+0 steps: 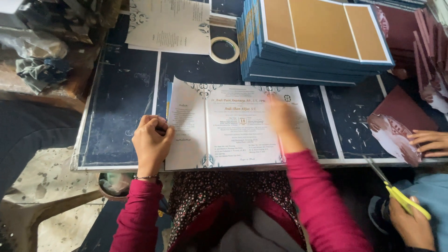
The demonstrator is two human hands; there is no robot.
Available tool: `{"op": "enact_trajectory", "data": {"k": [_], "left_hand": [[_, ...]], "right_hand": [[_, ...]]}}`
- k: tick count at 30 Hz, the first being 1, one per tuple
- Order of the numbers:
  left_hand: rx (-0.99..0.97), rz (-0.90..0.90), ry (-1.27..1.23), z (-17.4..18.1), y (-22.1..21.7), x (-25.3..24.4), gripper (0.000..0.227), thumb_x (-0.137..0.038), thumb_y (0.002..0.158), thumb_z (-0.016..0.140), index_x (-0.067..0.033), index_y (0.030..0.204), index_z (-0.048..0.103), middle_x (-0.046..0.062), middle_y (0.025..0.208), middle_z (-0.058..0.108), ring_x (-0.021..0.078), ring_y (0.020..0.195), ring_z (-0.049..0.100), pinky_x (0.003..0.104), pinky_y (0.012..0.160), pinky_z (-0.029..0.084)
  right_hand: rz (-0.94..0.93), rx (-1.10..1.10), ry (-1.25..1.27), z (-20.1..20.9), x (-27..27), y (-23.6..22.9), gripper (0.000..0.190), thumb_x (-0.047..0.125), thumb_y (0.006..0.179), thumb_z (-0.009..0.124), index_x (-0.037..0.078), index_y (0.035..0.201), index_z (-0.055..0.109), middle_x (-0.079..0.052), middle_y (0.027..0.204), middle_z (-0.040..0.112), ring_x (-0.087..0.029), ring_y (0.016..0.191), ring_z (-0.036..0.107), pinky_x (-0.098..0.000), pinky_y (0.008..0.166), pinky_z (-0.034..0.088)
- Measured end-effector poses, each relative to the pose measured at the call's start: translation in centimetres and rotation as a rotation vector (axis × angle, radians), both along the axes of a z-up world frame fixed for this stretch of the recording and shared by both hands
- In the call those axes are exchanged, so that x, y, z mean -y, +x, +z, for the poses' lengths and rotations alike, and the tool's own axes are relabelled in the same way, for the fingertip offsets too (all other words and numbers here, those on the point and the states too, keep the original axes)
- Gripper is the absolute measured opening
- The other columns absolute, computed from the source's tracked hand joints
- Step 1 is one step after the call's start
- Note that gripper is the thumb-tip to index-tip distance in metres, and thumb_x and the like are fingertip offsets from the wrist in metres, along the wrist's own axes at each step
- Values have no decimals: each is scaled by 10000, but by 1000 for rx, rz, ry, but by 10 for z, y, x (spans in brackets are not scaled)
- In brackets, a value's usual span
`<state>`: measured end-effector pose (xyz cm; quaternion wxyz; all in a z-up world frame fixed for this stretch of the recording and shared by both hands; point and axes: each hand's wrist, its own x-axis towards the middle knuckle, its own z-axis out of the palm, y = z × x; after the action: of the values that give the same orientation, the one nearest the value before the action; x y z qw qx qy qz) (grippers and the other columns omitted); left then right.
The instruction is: The person places a printed sheet into a book cover, smooths it down, and folds the cover over. They repeat this process with multiple sheets and covers, stacking the finished items on the table.
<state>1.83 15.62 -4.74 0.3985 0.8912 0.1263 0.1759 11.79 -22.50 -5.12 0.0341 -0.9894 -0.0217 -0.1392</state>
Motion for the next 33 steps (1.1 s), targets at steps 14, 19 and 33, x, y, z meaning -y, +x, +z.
{"op": "enact_trajectory", "data": {"k": [14,19,33], "left_hand": [[24,-36,61,-6,-4,-6,178,-324,815,776,-157,790,720,-26,1054,718,359,909,726,499,800,575],[15,-19,52,-5,-1,-6,166,-329,823,777,-174,778,737,-34,1036,722,353,876,730,486,809,576],[75,-82,17,14,-13,-2,138,-261,844,793,-132,835,747,-32,1165,751,347,899,738,469,849,563]], "right_hand": [[314,-46,128,36,-79,-162,488,-18,895,571,50,1375,624,-152,890,719,-357,737,736,-466,589,605],[-259,-102,-33,12,63,-134,332,92,964,572,149,1287,625,-180,836,749,-416,793,778,-555,726,617],[-303,-87,166,23,110,-186,402,176,978,610,202,1377,652,-193,966,781,-447,929,754,-580,797,595]]}}
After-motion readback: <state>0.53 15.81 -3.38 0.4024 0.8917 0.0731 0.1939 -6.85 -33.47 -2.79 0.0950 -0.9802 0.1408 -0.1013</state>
